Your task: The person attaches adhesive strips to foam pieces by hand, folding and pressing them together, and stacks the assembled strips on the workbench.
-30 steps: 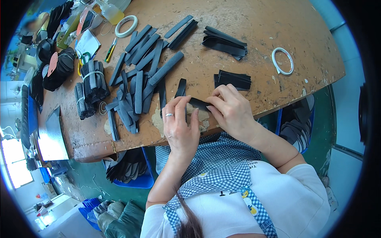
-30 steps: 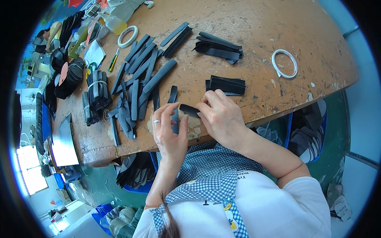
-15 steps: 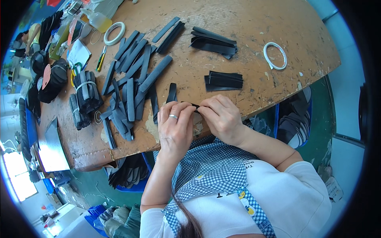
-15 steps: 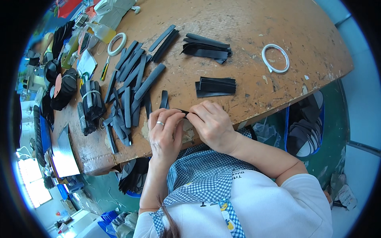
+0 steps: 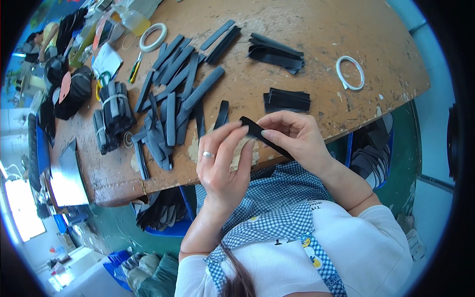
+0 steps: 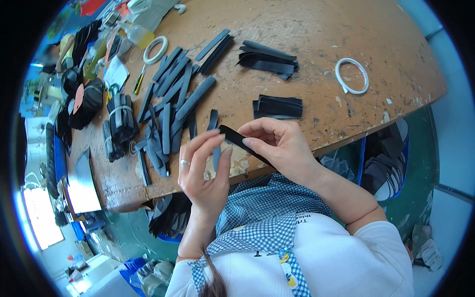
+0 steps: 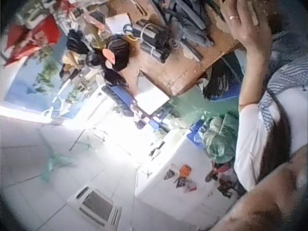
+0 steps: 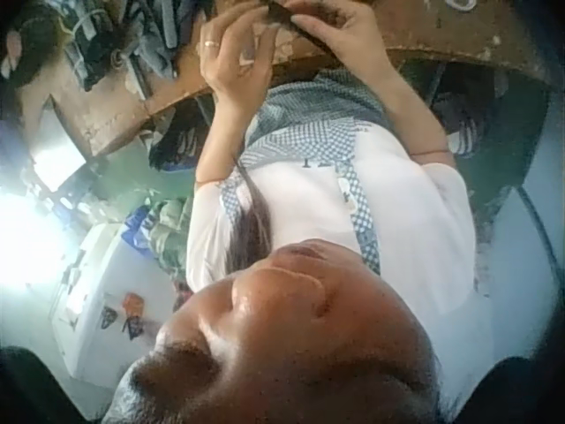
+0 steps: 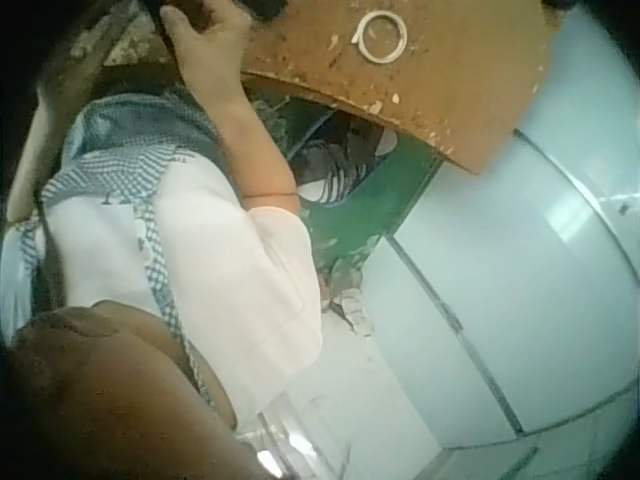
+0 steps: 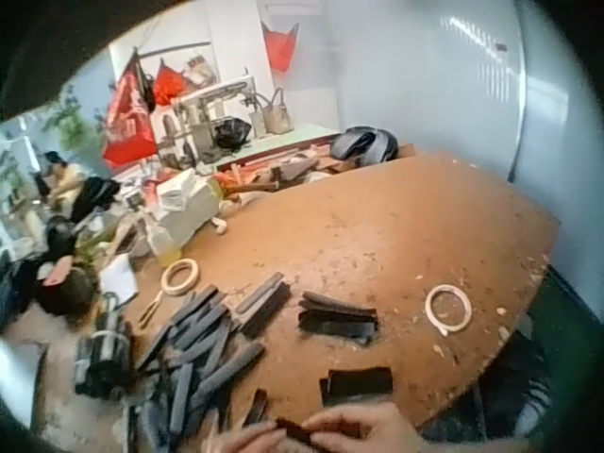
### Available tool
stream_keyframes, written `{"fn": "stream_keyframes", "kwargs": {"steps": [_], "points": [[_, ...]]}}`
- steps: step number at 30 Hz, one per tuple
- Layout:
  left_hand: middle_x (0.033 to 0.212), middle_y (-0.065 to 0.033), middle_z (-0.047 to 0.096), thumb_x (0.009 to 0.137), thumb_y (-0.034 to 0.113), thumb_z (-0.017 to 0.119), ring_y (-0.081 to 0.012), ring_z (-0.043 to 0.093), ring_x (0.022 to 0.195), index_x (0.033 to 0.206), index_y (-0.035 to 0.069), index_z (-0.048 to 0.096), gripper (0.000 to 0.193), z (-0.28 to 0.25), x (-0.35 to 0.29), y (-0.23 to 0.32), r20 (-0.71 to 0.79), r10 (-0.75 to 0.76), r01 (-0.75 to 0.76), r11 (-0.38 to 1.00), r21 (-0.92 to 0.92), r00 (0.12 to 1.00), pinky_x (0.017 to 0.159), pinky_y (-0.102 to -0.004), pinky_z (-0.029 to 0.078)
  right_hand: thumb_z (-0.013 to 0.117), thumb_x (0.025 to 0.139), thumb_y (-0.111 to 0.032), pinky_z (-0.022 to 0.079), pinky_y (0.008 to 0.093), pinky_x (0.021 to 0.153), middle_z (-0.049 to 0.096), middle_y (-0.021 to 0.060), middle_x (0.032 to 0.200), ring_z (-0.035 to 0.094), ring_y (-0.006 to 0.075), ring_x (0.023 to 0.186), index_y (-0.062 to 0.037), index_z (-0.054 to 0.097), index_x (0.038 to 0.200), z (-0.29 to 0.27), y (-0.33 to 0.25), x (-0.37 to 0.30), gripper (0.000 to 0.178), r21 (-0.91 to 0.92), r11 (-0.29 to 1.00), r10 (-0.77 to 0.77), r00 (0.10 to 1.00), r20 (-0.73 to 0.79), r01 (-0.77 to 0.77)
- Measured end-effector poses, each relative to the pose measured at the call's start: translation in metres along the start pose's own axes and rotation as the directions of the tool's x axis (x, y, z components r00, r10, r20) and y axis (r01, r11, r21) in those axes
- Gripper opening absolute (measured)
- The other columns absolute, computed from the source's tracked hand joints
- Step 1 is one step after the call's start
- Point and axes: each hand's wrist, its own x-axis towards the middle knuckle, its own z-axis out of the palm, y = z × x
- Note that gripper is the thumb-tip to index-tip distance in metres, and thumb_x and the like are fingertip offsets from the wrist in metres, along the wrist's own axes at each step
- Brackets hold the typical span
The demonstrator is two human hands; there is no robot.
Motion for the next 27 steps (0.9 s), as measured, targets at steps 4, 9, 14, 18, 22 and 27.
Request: {"fn": "stream_keyframes", "kwargs": {"steps": [4, 9, 14, 18, 22, 27], "points": [[0.120, -0.0120, 0.070, 0.079, 0.002, 0.081, -0.0271, 0.064, 0.112, 0.113, 0.003, 0.074, 0.036, -0.001, -0.006, -0.019, 0.037, -0.056, 0.056, 0.998, -0.012, 0.998, 0.095, -0.0372, 0.051, 0.066, 0.096, -0.002, 0.057, 0.0242, 0.084, 0.072, 0.0065, 0.104, 0.069, 0.0097, 0.093, 0.0016, 0.069, 0.117, 0.013, 0.003, 0.003, 0.021, 0.080, 0.994, 0.067, 0.995, 0.079, -0.073], [0.117, -0.0107, 0.070, 0.081, 0.005, 0.080, -0.0242, 0.063, 0.109, 0.110, 0.005, 0.076, 0.029, -0.005, -0.011, -0.025, 0.060, -0.146, 0.149, 0.988, -0.037, 0.987, 0.094, -0.0349, 0.050, 0.067, 0.096, -0.003, 0.057, 0.0244, 0.085, 0.072, 0.0062, 0.103, 0.069, 0.0096, 0.094, 0.0006, 0.069, 0.116, 0.016, 0.007, 0.008, 0.020, 0.058, 0.997, 0.048, 0.992, 0.119, -0.055], [0.107, -0.0082, 0.069, 0.083, 0.006, 0.080, -0.0189, 0.062, 0.101, 0.106, 0.004, 0.077, 0.023, -0.006, -0.012, -0.024, 0.112, -0.271, 0.287, 0.942, -0.175, 0.956, 0.091, -0.0318, 0.048, 0.067, 0.096, -0.004, 0.057, 0.0247, 0.085, 0.072, 0.0058, 0.103, 0.069, 0.0094, 0.093, -0.0006, 0.070, 0.115, 0.018, 0.006, 0.008, 0.019, 0.023, 0.999, 0.038, 0.993, 0.115, -0.040], [0.099, -0.0063, 0.068, 0.085, 0.004, 0.079, -0.0152, 0.061, 0.097, 0.104, 0.003, 0.077, 0.020, -0.006, -0.012, -0.024, 0.132, -0.297, 0.319, 0.925, -0.204, 0.946, 0.086, -0.0290, 0.047, 0.067, 0.096, -0.004, 0.057, 0.0244, 0.084, 0.072, 0.0057, 0.102, 0.068, 0.0091, 0.091, -0.0008, 0.070, 0.115, 0.018, 0.005, 0.007, 0.019, 0.000, 0.999, 0.048, 0.991, 0.124, -0.048], [0.099, -0.0078, 0.069, 0.085, 0.002, 0.078, -0.0143, 0.063, 0.086, 0.100, 0.002, 0.076, 0.015, -0.006, -0.014, -0.022, 0.160, -0.388, 0.419, 0.839, -0.347, 0.908, 0.080, -0.0271, 0.049, 0.068, 0.095, -0.003, 0.057, 0.0237, 0.078, 0.070, 0.0055, 0.096, 0.067, 0.0080, 0.088, -0.0006, 0.064, 0.114, 0.024, 0.003, 0.005, 0.020, 0.014, 1.000, 0.002, 0.997, 0.072, -0.003], [0.097, -0.0033, 0.069, 0.089, 0.002, 0.075, -0.0098, 0.064, 0.086, 0.102, -0.001, 0.075, 0.013, -0.004, -0.015, -0.019, 0.213, -0.554, 0.577, 0.645, -0.502, 0.805, 0.079, -0.0234, 0.050, 0.069, 0.094, -0.001, 0.057, 0.0224, 0.072, 0.068, 0.0056, 0.093, 0.067, 0.0071, 0.083, -0.0008, 0.060, 0.111, 0.020, -0.001, 0.000, 0.020, -0.014, 1.000, 0.012, 0.999, 0.039, -0.011]]}}
